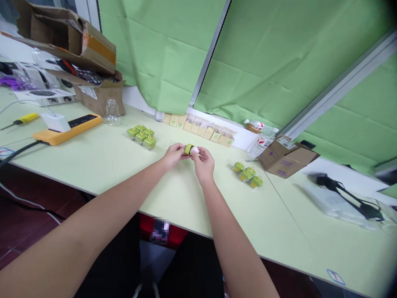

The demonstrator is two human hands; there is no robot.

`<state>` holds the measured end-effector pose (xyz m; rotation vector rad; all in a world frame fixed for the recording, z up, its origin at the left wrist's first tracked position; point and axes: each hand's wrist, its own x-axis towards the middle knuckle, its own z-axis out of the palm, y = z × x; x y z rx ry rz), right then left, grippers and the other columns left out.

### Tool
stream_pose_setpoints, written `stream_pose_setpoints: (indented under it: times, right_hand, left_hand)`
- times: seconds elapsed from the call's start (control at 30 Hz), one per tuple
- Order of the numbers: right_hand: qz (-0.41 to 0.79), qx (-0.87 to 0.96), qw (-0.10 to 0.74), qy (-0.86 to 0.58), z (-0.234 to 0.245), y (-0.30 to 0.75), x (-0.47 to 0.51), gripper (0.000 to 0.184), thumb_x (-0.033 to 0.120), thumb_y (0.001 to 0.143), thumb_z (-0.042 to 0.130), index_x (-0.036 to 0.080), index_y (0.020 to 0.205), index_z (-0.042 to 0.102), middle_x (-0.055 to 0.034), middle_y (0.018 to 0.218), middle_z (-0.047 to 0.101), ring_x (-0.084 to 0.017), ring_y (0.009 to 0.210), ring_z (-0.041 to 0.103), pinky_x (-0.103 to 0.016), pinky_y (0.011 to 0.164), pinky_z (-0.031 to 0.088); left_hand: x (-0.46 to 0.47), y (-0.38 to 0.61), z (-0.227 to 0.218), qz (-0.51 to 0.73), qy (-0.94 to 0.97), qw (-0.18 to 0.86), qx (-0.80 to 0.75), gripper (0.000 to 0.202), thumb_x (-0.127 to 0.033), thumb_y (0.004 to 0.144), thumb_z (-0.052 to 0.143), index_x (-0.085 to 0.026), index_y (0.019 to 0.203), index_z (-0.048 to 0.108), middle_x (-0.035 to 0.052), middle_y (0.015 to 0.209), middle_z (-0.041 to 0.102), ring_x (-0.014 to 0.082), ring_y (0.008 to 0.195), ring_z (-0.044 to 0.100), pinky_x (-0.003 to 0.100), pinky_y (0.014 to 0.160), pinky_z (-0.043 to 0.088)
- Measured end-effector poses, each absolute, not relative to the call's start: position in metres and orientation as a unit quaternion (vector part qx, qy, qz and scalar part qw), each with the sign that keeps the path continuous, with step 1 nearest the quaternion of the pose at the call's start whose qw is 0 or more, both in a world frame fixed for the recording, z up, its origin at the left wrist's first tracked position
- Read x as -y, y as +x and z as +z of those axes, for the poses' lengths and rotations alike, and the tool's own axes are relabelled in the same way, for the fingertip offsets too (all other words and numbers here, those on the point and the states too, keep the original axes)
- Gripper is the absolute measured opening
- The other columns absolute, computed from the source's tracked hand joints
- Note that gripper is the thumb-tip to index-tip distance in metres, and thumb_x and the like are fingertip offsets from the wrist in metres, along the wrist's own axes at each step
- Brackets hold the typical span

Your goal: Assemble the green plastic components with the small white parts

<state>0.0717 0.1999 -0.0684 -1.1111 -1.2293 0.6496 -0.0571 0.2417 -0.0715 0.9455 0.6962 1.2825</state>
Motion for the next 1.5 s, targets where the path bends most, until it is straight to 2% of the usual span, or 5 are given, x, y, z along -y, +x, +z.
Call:
stream_pose_setpoints:
  times: [0.37,0.77,1.13,1.37,1.5]
  right_hand:
    - [0.359,0.495,0.651,-0.450,-0.062,0.071,-0.197,0.044,0.044,0.071,0.078,0.017,0.103,0.065,-0.0091,0.101,0.072,-0.018,0.083,0.069,-0.040,0.083,0.060]
    - [0.371,0.501,0.649,-0.435,-0.057,0.071,-0.195,0.041,0.042,0.072,0.078,0.018,0.101,0.064,-0.0089,0.102,0.073,-0.021,0.090,0.070,-0.041,0.082,0.062]
    - [0.251,0.564,0.599,-0.511,-0.063,0.073,-0.194,0.048,0.049,0.075,0.073,0.020,0.113,0.068,-0.0099,0.121,0.067,-0.019,0.080,0.071,-0.039,0.079,0.060]
    - [0.191,0.600,0.579,-0.517,-0.056,0.070,-0.186,0.033,0.049,0.082,0.065,0.024,0.104,0.066,-0.0041,0.107,0.070,-0.017,0.075,0.069,-0.031,0.070,0.056]
    - [0.170,0.636,0.551,-0.513,-0.053,0.073,-0.185,0.029,0.048,0.084,0.061,0.024,0.099,0.066,-0.0043,0.105,0.068,-0.018,0.082,0.067,-0.029,0.070,0.056]
  left_hand:
    - [-0.243,-0.057,-0.072,0.573,0.419,0.630,-0.316,0.022,-0.028,0.088,0.067,-0.013,0.076,0.057,0.0026,0.072,0.065,0.0130,0.068,0.067,0.039,0.086,0.058]
    - [-0.243,-0.058,-0.073,0.597,0.459,0.584,-0.303,0.023,-0.031,0.087,0.066,-0.014,0.077,0.056,0.0003,0.076,0.064,0.0108,0.068,0.064,0.035,0.083,0.059]
    - [-0.243,-0.056,-0.076,0.590,0.461,0.580,-0.321,0.022,-0.030,0.087,0.067,-0.013,0.075,0.058,0.0007,0.074,0.062,0.0114,0.065,0.063,0.034,0.077,0.060]
    - [-0.242,-0.054,-0.074,0.586,0.434,0.607,-0.315,0.023,-0.028,0.086,0.069,-0.013,0.073,0.056,0.0012,0.072,0.062,0.0109,0.067,0.064,0.038,0.084,0.059]
    - [-0.243,-0.053,-0.076,0.585,0.422,0.619,-0.311,0.025,-0.025,0.087,0.067,-0.013,0.070,0.053,0.0010,0.071,0.061,0.0109,0.066,0.064,0.039,0.083,0.060]
